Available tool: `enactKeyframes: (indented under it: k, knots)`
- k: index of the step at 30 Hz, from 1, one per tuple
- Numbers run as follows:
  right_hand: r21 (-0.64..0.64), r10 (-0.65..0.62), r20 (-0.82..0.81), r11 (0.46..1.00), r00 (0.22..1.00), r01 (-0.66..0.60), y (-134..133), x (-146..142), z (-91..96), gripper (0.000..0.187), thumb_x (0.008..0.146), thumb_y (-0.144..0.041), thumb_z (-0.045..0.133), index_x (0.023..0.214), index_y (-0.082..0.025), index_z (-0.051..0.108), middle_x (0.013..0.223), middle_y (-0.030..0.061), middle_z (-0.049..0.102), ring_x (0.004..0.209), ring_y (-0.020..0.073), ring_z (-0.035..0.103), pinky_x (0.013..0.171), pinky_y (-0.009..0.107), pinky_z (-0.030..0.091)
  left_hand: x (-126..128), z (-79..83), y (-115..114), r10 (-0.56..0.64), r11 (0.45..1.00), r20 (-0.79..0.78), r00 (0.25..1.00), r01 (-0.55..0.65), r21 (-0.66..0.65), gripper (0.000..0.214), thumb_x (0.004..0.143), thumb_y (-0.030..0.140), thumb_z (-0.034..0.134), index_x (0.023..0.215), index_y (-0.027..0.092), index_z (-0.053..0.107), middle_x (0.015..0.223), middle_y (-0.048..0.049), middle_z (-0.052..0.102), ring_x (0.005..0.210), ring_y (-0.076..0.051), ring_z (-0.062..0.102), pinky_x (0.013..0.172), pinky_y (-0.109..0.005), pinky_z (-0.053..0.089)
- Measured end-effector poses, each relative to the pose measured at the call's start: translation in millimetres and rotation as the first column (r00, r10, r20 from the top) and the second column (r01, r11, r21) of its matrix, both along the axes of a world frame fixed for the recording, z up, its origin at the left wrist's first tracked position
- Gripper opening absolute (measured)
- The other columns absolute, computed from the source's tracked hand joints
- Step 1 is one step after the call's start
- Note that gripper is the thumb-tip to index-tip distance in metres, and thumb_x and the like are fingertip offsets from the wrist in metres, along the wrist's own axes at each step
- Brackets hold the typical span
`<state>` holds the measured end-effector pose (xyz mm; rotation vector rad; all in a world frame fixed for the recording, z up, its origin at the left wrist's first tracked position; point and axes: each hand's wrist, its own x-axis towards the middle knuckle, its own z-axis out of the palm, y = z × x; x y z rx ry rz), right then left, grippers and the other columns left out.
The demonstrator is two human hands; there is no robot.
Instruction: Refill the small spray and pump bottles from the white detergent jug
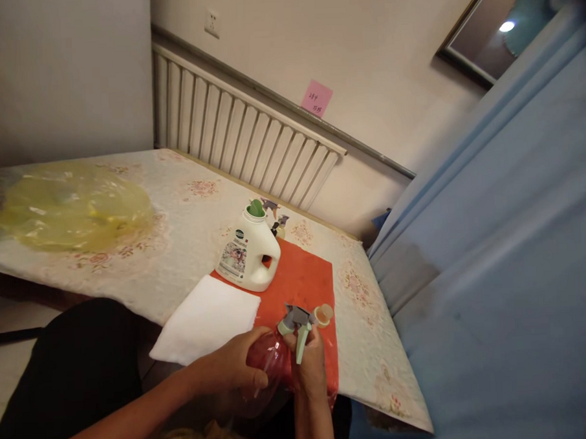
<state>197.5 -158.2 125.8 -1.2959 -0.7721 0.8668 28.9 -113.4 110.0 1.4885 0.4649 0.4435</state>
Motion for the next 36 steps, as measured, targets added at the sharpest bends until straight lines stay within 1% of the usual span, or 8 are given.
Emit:
enactKeyframes:
  k: [3, 8, 13, 20, 23, 26, 31, 36]
  knots:
    - [-0.033, -0.009, 0.069, 0.999, 0.998, 0.011, -1, 1, 4.7, 0.037, 0.058, -0.023, 0.079, 0.092, -0.018, 0.068, 0.079, 0.0011, 0.075, 0.070, 0.0180, 0.068, 0.067, 0.026, 0.053, 1, 2.2, -2, 0.066, 0.998, -0.021, 0.998, -0.066, 0.008, 0.063, 0.057, 0.021, 0.068, 0.118, 0.020, 0.053, 0.104, -0.0032, 0.063, 0.091, -0.025, 0.058, 0.075, -0.032, 0.048]
    - [-0.011, -0.020, 0.071, 1.000, 0.997, 0.021, -1, 3, 7.1, 0.036, 0.054, -0.023, 0.082, 0.088, -0.017, 0.070, 0.082, 0.0027, 0.076, 0.072, 0.0196, 0.069, 0.070, 0.029, 0.055, 0, 9.0, -3, 0.052, 0.999, -0.074, 0.996, -0.053, -0.007, 0.062, 0.056, 0.018, 0.067, 0.116, 0.020, 0.054, 0.099, -0.0019, 0.063, 0.086, -0.023, 0.059, 0.067, -0.029, 0.045]
    - [0.044, -0.025, 0.047, 0.999, 0.999, 0.023, -2, 3, 2.6, 0.037, 0.063, -0.027, 0.078, 0.097, -0.017, 0.070, 0.090, 0.0074, 0.078, 0.079, 0.0220, 0.072, 0.071, 0.029, 0.056, -2, 13.7, -2, 0.014, 1.000, -0.070, 0.997, -0.015, -0.017, 0.058, 0.056, 0.018, 0.068, 0.113, 0.020, 0.054, 0.094, -0.0003, 0.063, 0.082, -0.021, 0.058, 0.064, -0.027, 0.042]
    - [0.099, -0.036, -0.002, 0.994, 0.999, 0.036, -2, 9, -3.0, 0.039, 0.070, -0.034, 0.078, 0.103, -0.017, 0.068, 0.098, 0.0105, 0.078, 0.087, 0.0238, 0.074, 0.080, 0.033, 0.057, -4, 6.5, 1, -0.007, 1.000, -0.087, 0.996, 0.008, 0.010, 0.056, 0.057, 0.026, 0.069, 0.111, 0.020, 0.053, 0.094, -0.0001, 0.060, 0.083, -0.020, 0.054, 0.067, -0.028, 0.041]
    - [0.117, -0.045, -0.021, 0.992, 0.999, 0.047, -1, 13, -8.1, 0.038, 0.070, -0.035, 0.079, 0.103, -0.018, 0.068, 0.098, 0.0094, 0.078, 0.088, 0.0231, 0.073, 0.081, 0.034, 0.057, -3, 2.6, 1, 0.023, 0.999, -0.123, 0.992, -0.018, 0.044, 0.051, 0.056, 0.022, 0.068, 0.105, 0.020, 0.054, 0.091, 0.0012, 0.058, 0.081, -0.019, 0.052, 0.065, -0.026, 0.039]
    - [0.133, -0.037, -0.098, 0.990, 0.995, 0.050, 0, 17, -10.6, 0.040, 0.067, -0.033, 0.081, 0.102, -0.019, 0.067, 0.097, 0.0077, 0.077, 0.088, 0.0224, 0.073, 0.083, 0.035, 0.056, -2, 2.4, -2, 0.038, 0.998, -0.159, 0.987, -0.029, 0.059, 0.048, 0.055, 0.019, 0.066, 0.102, 0.020, 0.054, 0.086, 0.0029, 0.056, 0.077, -0.017, 0.051, 0.061, -0.025, 0.038]
    - [0.162, -0.088, -0.167, 0.980, 0.982, 0.115, 0, 20, -5.4, 0.049, 0.064, -0.030, 0.081, 0.109, -0.018, 0.065, 0.091, 0.0057, 0.076, 0.084, 0.0210, 0.072, 0.086, 0.036, 0.055, -4, 5.9, -5, 0.038, 0.998, -0.222, 0.974, -0.025, 0.061, 0.055, 0.055, 0.020, 0.067, 0.108, 0.021, 0.053, 0.086, 0.0032, 0.058, 0.076, -0.018, 0.052, 0.060, -0.024, 0.039]
    - [0.191, -0.169, -0.114, 0.963, 0.979, 0.189, 0, 28, -1.7, 0.054, 0.064, -0.033, 0.078, 0.114, -0.017, 0.064, 0.092, 0.0056, 0.075, 0.085, 0.0225, 0.071, 0.086, 0.039, 0.056, -5, 2.2, -6, 0.008, 0.999, -0.255, 0.967, 0.004, 0.044, 0.049, 0.055, 0.022, 0.064, 0.103, 0.021, 0.054, 0.084, 0.0023, 0.058, 0.072, -0.018, 0.052, 0.057, -0.024, 0.038]
